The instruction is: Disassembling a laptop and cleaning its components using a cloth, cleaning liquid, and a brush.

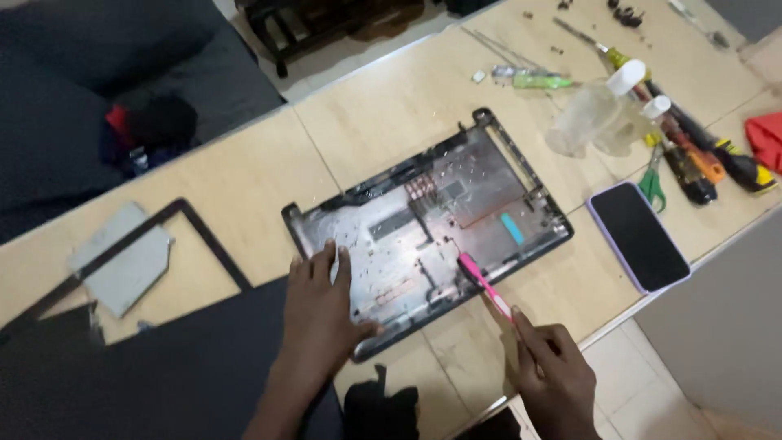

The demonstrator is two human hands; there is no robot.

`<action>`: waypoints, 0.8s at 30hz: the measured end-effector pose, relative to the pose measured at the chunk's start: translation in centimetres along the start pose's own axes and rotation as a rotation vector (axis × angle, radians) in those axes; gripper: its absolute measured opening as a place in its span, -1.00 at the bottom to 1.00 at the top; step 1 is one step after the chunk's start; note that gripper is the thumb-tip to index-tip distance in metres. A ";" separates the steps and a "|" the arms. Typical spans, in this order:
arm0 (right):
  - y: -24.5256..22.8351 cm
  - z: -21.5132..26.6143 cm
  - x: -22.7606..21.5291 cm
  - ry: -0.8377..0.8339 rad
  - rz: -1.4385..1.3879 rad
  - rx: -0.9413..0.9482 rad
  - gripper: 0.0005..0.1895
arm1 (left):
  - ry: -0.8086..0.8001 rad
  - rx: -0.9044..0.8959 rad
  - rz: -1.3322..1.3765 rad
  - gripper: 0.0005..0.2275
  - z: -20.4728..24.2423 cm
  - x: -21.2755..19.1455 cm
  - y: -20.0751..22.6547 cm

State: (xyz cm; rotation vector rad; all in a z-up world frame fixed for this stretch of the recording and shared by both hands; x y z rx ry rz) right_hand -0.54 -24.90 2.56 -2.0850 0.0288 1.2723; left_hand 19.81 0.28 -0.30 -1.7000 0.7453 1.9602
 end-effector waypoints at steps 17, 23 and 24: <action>-1.9 -13.4 6.2 -0.116 -0.105 -0.122 -0.60 | -0.036 0.038 0.123 0.56 -7.5 1.7 5.1; -0.4 -14.6 6.9 -0.009 0.106 -0.286 -0.52 | 0.140 0.070 -0.054 0.69 -7.6 4.5 4.8; -2.1 -13.7 6.8 -0.007 0.093 -0.538 -0.54 | 0.173 0.086 -0.062 0.64 -7.5 4.5 4.9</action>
Point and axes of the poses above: each hand's wrist, its own z-axis away from the middle knuckle, its own x-axis out of the palm, y = z × x, the point moved 6 cm from there along -z, towards the middle knuckle, and after that the axes turned 5 degrees about x, right-handed, at the moved point
